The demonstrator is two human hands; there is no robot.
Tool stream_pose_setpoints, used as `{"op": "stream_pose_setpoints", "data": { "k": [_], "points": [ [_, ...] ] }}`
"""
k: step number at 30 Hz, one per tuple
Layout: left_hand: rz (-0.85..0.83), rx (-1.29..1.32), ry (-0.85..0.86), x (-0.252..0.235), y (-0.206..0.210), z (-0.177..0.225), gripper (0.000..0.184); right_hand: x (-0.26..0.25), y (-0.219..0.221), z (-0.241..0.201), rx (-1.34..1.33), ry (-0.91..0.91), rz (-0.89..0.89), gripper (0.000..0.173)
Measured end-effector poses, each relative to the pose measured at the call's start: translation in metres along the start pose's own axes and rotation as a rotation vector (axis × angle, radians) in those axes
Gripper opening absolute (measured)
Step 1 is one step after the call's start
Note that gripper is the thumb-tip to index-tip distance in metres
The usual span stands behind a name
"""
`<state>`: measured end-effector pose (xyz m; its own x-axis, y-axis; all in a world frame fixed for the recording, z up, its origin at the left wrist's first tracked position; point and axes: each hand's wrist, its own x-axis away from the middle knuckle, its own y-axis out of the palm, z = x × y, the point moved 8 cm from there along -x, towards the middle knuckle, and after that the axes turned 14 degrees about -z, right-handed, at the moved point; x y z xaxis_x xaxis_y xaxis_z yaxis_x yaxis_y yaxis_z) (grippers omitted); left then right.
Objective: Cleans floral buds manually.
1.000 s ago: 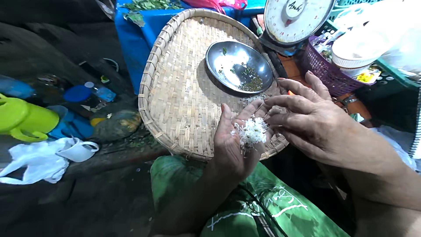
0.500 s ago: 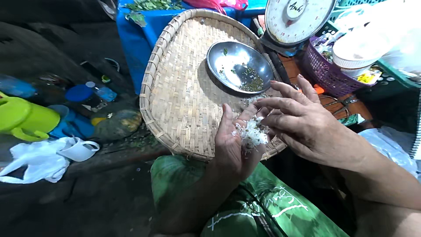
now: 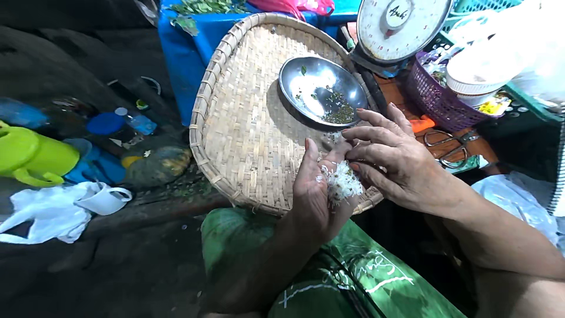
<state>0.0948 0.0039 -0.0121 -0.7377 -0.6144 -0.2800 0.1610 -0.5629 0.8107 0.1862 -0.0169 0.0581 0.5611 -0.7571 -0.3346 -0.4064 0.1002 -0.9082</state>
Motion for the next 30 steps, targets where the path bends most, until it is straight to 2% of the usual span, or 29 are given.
{"op": "stream_pose_setpoints", "data": {
  "k": [13, 20, 26, 30],
  "points": [
    [-0.030, 0.067, 0.039, -0.006, 0.000, 0.001, 0.084, -0.008, -0.019, 0.002, -0.027, -0.011, -0.046, 0.025],
    [-0.013, 0.079, 0.058, -0.006, 0.001, 0.003, 0.083, -0.013, -0.015, 0.012, -0.042, -0.001, -0.058, 0.027],
    [0.043, 0.104, 0.061, -0.005, 0.002, 0.004, 0.077, -0.019, -0.042, -0.005, -0.009, -0.050, -0.019, 0.025],
    [0.006, 0.134, 0.084, -0.005, 0.002, 0.005, 0.078, -0.015, -0.029, -0.006, -0.042, -0.080, 0.041, 0.025]
  ]
}}
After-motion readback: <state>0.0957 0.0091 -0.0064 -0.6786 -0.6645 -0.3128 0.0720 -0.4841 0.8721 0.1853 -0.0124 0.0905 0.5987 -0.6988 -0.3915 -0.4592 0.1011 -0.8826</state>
